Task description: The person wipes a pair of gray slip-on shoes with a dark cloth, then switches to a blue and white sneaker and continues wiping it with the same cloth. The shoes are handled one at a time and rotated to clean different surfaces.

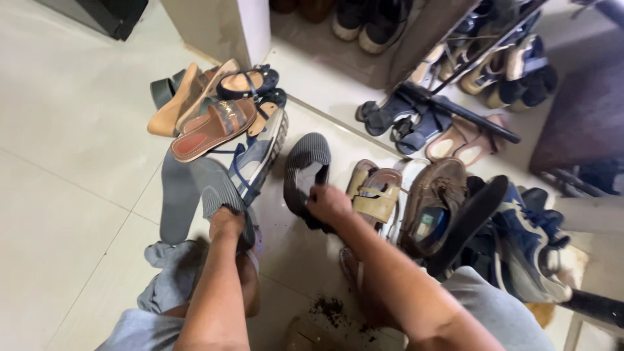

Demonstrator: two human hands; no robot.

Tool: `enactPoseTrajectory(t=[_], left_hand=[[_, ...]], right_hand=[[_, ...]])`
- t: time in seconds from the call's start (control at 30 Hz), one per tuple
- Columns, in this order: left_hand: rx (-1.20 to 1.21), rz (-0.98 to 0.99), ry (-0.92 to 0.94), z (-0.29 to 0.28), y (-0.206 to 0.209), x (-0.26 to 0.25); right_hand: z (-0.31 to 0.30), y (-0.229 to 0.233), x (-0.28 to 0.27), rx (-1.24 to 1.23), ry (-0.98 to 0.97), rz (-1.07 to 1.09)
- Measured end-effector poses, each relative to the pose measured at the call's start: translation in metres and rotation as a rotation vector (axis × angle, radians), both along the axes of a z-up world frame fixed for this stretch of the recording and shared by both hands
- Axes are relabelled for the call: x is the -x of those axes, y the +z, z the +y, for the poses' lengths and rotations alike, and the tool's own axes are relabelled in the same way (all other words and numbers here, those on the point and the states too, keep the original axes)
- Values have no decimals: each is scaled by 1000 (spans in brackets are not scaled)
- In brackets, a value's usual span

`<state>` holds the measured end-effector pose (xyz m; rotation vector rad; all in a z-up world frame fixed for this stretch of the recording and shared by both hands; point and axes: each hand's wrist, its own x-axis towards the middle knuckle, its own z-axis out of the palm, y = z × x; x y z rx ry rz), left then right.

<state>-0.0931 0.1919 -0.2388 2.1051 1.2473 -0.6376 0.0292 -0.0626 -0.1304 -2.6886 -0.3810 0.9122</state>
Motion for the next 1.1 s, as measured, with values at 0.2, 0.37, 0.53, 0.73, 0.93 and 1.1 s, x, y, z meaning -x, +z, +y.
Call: enactPoseTrajectory(t=[0.2,0.37,0.53,0.73,0.93,1.1], left_hand=[[-160,-459,239,-27,49,-32],[-266,-847,149,-55,73,-64],[14,-867,-32,-109,111,-70],[132,-798,-228,-173,135,-67],[164,-798,-446,-177,182,-77],[197,-767,-528,-174,214,-82]], right_hand=[[-48,82,-60,-81,144,-166],[-102,174,-61,211,86,-208],[-149,133,-45,480,-5,-246],[-184,-5,23,474,-90,-4],[-168,20,4,349,-180,-23],[-207,-18,-27,186,-432,0]])
